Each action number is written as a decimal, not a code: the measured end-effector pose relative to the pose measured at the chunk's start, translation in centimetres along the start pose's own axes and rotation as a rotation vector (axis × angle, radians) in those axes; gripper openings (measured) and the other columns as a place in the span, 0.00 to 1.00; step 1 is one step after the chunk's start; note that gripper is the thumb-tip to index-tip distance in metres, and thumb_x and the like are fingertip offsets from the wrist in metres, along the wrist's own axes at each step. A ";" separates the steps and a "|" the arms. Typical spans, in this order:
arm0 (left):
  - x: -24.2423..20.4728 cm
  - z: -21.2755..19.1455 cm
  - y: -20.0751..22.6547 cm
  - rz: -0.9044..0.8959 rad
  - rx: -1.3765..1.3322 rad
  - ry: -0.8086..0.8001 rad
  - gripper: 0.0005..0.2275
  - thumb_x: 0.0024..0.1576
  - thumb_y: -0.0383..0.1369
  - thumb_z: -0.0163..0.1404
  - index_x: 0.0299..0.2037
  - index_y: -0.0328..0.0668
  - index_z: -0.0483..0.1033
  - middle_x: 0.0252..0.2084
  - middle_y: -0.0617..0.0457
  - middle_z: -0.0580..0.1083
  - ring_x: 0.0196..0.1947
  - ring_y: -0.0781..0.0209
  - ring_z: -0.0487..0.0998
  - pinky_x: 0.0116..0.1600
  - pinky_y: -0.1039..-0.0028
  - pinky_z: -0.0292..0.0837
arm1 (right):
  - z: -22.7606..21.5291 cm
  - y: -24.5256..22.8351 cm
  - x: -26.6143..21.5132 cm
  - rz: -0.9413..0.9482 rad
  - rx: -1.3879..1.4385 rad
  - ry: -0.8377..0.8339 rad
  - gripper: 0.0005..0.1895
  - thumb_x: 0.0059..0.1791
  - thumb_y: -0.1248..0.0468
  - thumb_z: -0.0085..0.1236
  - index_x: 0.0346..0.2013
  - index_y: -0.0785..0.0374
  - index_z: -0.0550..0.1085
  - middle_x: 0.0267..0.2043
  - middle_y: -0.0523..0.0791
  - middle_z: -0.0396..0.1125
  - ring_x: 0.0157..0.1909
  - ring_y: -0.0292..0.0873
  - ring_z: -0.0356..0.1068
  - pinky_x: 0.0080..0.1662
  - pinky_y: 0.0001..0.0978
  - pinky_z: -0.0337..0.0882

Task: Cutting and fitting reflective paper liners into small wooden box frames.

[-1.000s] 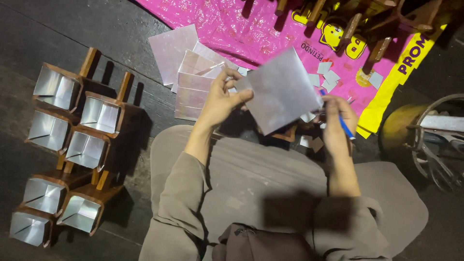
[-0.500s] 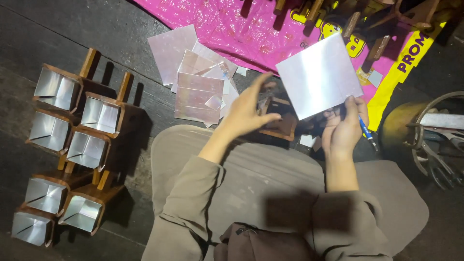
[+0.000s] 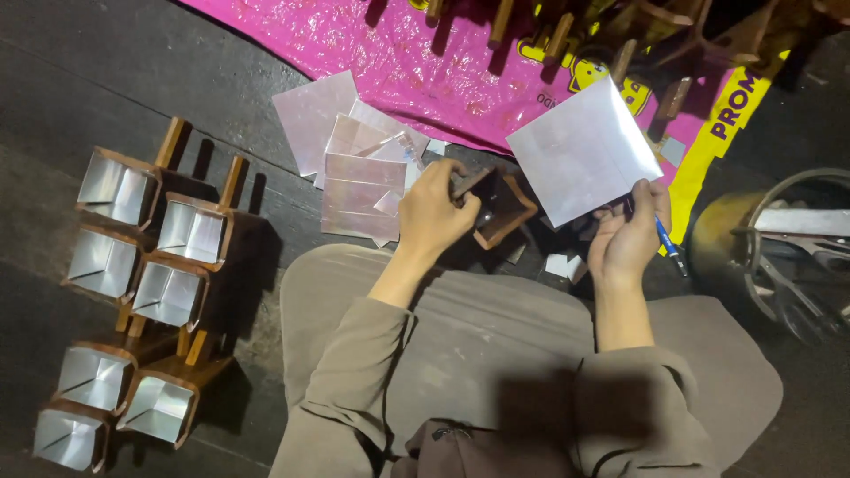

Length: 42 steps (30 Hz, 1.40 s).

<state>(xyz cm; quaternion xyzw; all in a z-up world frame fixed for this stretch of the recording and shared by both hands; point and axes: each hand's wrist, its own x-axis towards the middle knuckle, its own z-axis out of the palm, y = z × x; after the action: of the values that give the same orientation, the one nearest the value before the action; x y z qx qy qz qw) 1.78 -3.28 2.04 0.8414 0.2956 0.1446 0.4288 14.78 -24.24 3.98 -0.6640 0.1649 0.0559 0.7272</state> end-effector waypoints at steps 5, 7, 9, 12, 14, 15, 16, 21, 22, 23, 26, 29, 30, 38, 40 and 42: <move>-0.4 0.9 -0.3 -0.291 -0.090 -0.165 0.22 0.43 0.36 0.57 0.49 0.52 0.66 0.27 0.49 0.74 0.34 0.40 0.82 0.39 0.54 0.78 | -1.1 1.2 1.1 -0.008 0.045 0.013 0.06 0.57 0.59 0.51 0.35 0.49 0.69 0.33 0.41 0.70 0.36 0.39 0.78 0.33 0.23 0.75; -0.3 1.0 -0.8 -0.403 -0.143 -0.248 0.26 0.42 0.37 0.57 0.52 0.54 0.62 0.26 0.50 0.74 0.35 0.39 0.83 0.41 0.54 0.78 | -1.0 1.4 1.1 -0.005 0.070 0.010 0.06 0.57 0.59 0.51 0.35 0.50 0.69 0.33 0.42 0.71 0.38 0.40 0.79 0.35 0.24 0.78; -0.1 1.1 -1.5 -0.379 -0.240 -0.326 0.26 0.42 0.33 0.58 0.52 0.47 0.64 0.24 0.53 0.74 0.30 0.45 0.83 0.38 0.62 0.77 | -0.2 0.9 0.5 0.017 0.098 -0.002 0.07 0.55 0.63 0.52 0.31 0.52 0.68 0.31 0.41 0.68 0.38 0.39 0.77 0.39 0.26 0.80; 0.4 1.3 -2.9 -0.395 -0.233 -0.484 0.23 0.44 0.39 0.60 0.52 0.49 0.71 0.26 0.52 0.78 0.32 0.48 0.83 0.42 0.63 0.76 | 0.6 0.6 -0.1 0.026 0.155 0.005 0.07 0.51 0.66 0.53 0.29 0.56 0.68 0.28 0.46 0.65 0.33 0.44 0.75 0.36 0.31 0.80; 0.4 1.0 -3.7 -0.384 -0.252 -0.489 0.23 0.45 0.39 0.60 0.52 0.51 0.72 0.28 0.53 0.80 0.33 0.50 0.83 0.42 0.64 0.76 | 0.4 0.9 -0.2 0.046 0.114 -0.020 0.07 0.50 0.66 0.54 0.28 0.57 0.68 0.28 0.44 0.64 0.33 0.42 0.73 0.35 0.29 0.80; 0.5 0.7 -4.1 -0.370 -0.270 -0.494 0.22 0.46 0.38 0.60 0.53 0.54 0.73 0.31 0.54 0.81 0.33 0.53 0.83 0.42 0.66 0.76 | 0.3 1.0 -0.3 0.064 0.076 -0.044 0.07 0.49 0.66 0.55 0.27 0.57 0.68 0.27 0.43 0.63 0.32 0.40 0.71 0.35 0.28 0.80; 0.8 0.5 -4.3 -0.369 -0.268 -0.497 0.22 0.46 0.38 0.60 0.53 0.54 0.73 0.31 0.54 0.81 0.33 0.53 0.83 0.42 0.66 0.76 | 0.2 1.2 -0.5 0.065 0.077 -0.041 0.07 0.49 0.66 0.55 0.27 0.57 0.68 0.27 0.43 0.63 0.32 0.40 0.71 0.35 0.28 0.80; 1.0 -3.3 -0.2 -0.351 -0.614 -0.393 0.19 0.65 0.36 0.40 0.59 0.29 0.73 0.51 0.27 0.76 0.55 0.34 0.77 0.62 0.50 0.68 | 0.1 2.3 -0.9 0.163 -0.133 -0.236 0.09 0.44 0.62 0.55 0.22 0.57 0.65 0.12 0.47 0.53 0.16 0.40 0.61 0.21 0.23 0.66; 1.2 -2.0 -2.2 -0.351 -0.613 -0.393 0.19 0.65 0.36 0.40 0.59 0.29 0.73 0.51 0.27 0.76 0.55 0.34 0.77 0.62 0.50 0.68 | -0.2 2.5 -0.6 0.164 -0.132 -0.236 0.09 0.44 0.62 0.55 0.22 0.57 0.65 0.12 0.47 0.53 0.16 0.40 0.61 0.21 0.23 0.66; 1.5 -0.6 -4.2 -0.470 -0.820 -0.448 0.29 0.62 0.50 0.31 0.59 0.32 0.73 0.43 0.37 0.77 0.41 0.48 0.79 0.44 0.62 0.75 | -0.6 2.6 -0.3 0.150 -0.141 -0.257 0.10 0.43 0.63 0.55 0.20 0.58 0.65 0.10 0.46 0.51 0.14 0.37 0.57 0.19 0.23 0.62; 1.8 -0.8 -4.5 -0.530 -1.036 -0.534 0.37 0.62 0.62 0.26 0.59 0.34 0.72 0.32 0.45 0.76 0.25 0.59 0.81 0.26 0.72 0.82 | -1.3 3.2 0.2 0.146 -0.195 -0.314 0.10 0.41 0.63 0.54 0.18 0.59 0.64 0.08 0.44 0.46 0.10 0.36 0.51 0.17 0.24 0.57; 1.1 0.0 -5.1 -0.407 -0.907 -0.563 0.23 0.61 0.47 0.44 0.54 0.32 0.73 0.27 0.45 0.74 0.21 0.59 0.79 0.23 0.72 0.80 | -1.3 3.3 0.3 0.087 -0.371 -0.397 0.09 0.41 0.65 0.54 0.17 0.60 0.66 0.07 0.45 0.47 0.10 0.37 0.52 0.17 0.26 0.57; 0.8 0.8 -5.8 -0.342 -0.771 -0.557 0.15 0.59 0.34 0.57 0.49 0.29 0.75 0.24 0.47 0.74 0.19 0.61 0.77 0.22 0.73 0.78 | -1.3 3.2 0.3 0.016 -0.501 -0.442 0.09 0.42 0.67 0.53 0.16 0.61 0.67 0.07 0.46 0.49 0.10 0.38 0.55 0.16 0.27 0.57; 1.3 0.7 -6.8 -0.314 -0.450 -0.623 0.09 0.54 0.32 0.58 0.40 0.35 0.76 0.19 0.51 0.72 0.20 0.60 0.75 0.28 0.72 0.72 | -2.1 3.7 0.2 -0.130 -0.976 -0.537 0.07 0.41 0.65 0.54 0.17 0.57 0.71 0.14 0.45 0.58 0.23 0.42 0.59 0.32 0.31 0.60; 1.4 0.2 -6.5 -0.317 -0.420 -0.638 0.10 0.54 0.32 0.57 0.41 0.35 0.77 0.19 0.51 0.72 0.19 0.59 0.75 0.28 0.72 0.72 | -2.1 3.9 0.3 -0.141 -1.009 -0.543 0.07 0.41 0.64 0.55 0.18 0.58 0.71 0.14 0.46 0.58 0.24 0.44 0.60 0.33 0.33 0.61; 1.5 -0.7 -5.4 -0.298 -0.413 -0.697 0.18 0.50 0.33 0.59 0.51 0.40 0.76 0.20 0.55 0.70 0.21 0.62 0.74 0.31 0.73 0.72 | -1.8 3.4 0.1 -0.132 -1.002 -0.545 0.07 0.41 0.65 0.54 0.17 0.57 0.71 0.14 0.44 0.58 0.25 0.41 0.60 0.33 0.30 0.61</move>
<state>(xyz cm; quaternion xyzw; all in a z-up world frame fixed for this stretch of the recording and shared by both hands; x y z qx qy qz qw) 0.63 0.59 -1.89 0.6846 0.2161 -0.1556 0.6786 13.51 -25.62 0.58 -0.8981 -0.1171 0.2508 0.3418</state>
